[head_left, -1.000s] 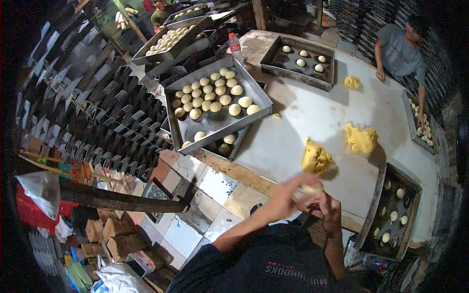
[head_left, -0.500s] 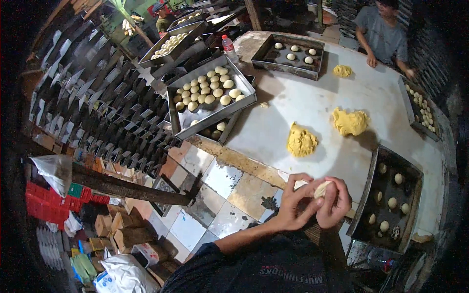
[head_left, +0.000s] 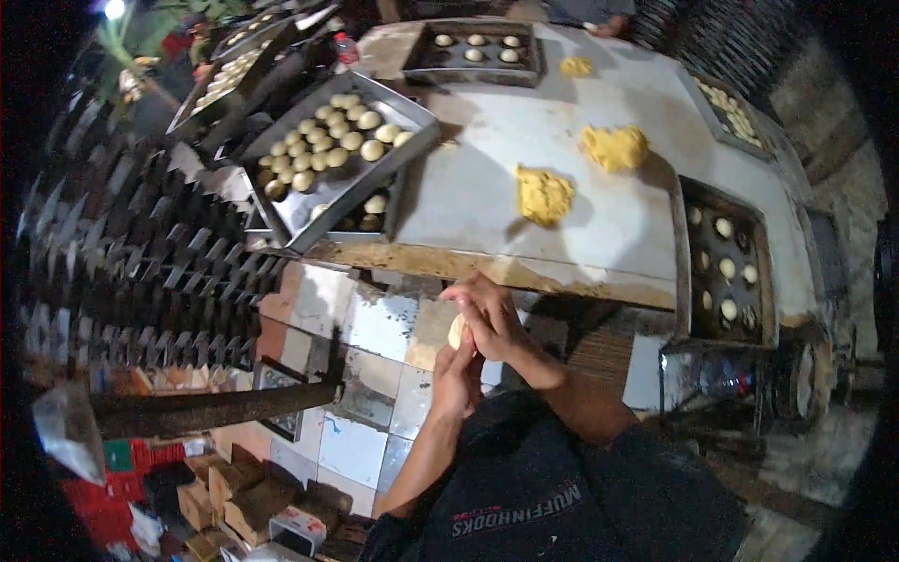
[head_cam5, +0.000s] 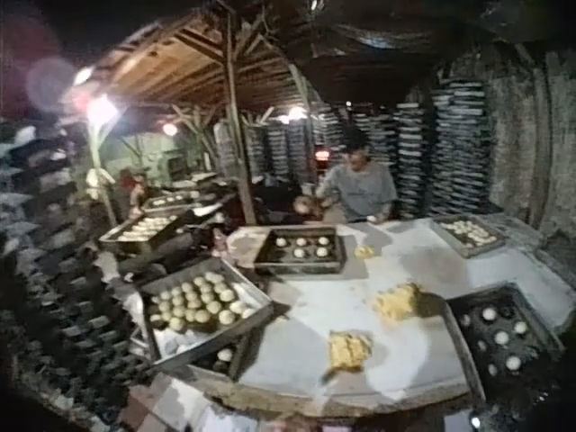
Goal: Filling and shaping dough pieces and placing them onto baking trays in a commercial bakery setting.
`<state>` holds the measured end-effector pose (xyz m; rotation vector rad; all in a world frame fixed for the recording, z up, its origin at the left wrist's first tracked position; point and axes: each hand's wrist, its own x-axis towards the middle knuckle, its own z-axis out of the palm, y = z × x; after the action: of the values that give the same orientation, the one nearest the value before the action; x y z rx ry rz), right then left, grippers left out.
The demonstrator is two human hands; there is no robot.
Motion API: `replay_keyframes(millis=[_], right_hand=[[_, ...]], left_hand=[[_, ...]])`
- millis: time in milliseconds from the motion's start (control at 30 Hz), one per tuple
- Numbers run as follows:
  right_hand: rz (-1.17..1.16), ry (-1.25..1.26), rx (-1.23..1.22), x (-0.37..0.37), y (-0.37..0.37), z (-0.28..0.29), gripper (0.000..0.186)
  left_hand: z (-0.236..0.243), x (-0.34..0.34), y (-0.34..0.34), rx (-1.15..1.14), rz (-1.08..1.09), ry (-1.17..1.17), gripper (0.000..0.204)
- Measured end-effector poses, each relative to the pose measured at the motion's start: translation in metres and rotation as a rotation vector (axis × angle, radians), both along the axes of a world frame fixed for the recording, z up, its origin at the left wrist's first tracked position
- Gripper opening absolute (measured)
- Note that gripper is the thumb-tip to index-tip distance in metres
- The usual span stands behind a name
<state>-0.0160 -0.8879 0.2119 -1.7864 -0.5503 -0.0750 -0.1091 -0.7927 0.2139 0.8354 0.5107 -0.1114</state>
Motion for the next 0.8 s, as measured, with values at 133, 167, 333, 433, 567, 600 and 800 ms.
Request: replay_keyframes(millis=[133,167,333,433,567,600,800], right_hand=[[-0.138,0.116,-0.041,0.026,-0.025,-0.058,0.032],[-0.284,0.122,-0.222,0.032,-0.038,-0.064,0.031],[-0.341,-0.094,-0.243,0.095,-0.143,-0.120,0.023],[-0.498,-0.075,-0.303,0.153,-0.153,-0.097,0.029],[-0.503,-0.381,-0.518,0.199,-0.164,-0.114,0.036],[-0.475,-0.354,-0.456,0.203,-0.167,-0.119,0.035],[-0.450,0.332,0.123,0.220,-0.189,-0.109,0.028]], left_hand=[[-0.015,-0.001,0.031,-0.192,0.017,0.028,0.044],[-0.016,0.002,0.036,-0.168,0.051,0.008,0.044],[-0.001,0.049,0.035,-0.091,-0.009,-0.169,0.045],[0.004,0.083,0.026,0.008,-0.075,-0.194,0.046],[0.008,0.132,-0.002,0.015,-0.123,-0.222,0.040],[0.009,0.145,-0.010,0.039,-0.137,-0.229,0.041],[0.010,0.197,-0.048,0.085,-0.154,-0.109,0.045]])
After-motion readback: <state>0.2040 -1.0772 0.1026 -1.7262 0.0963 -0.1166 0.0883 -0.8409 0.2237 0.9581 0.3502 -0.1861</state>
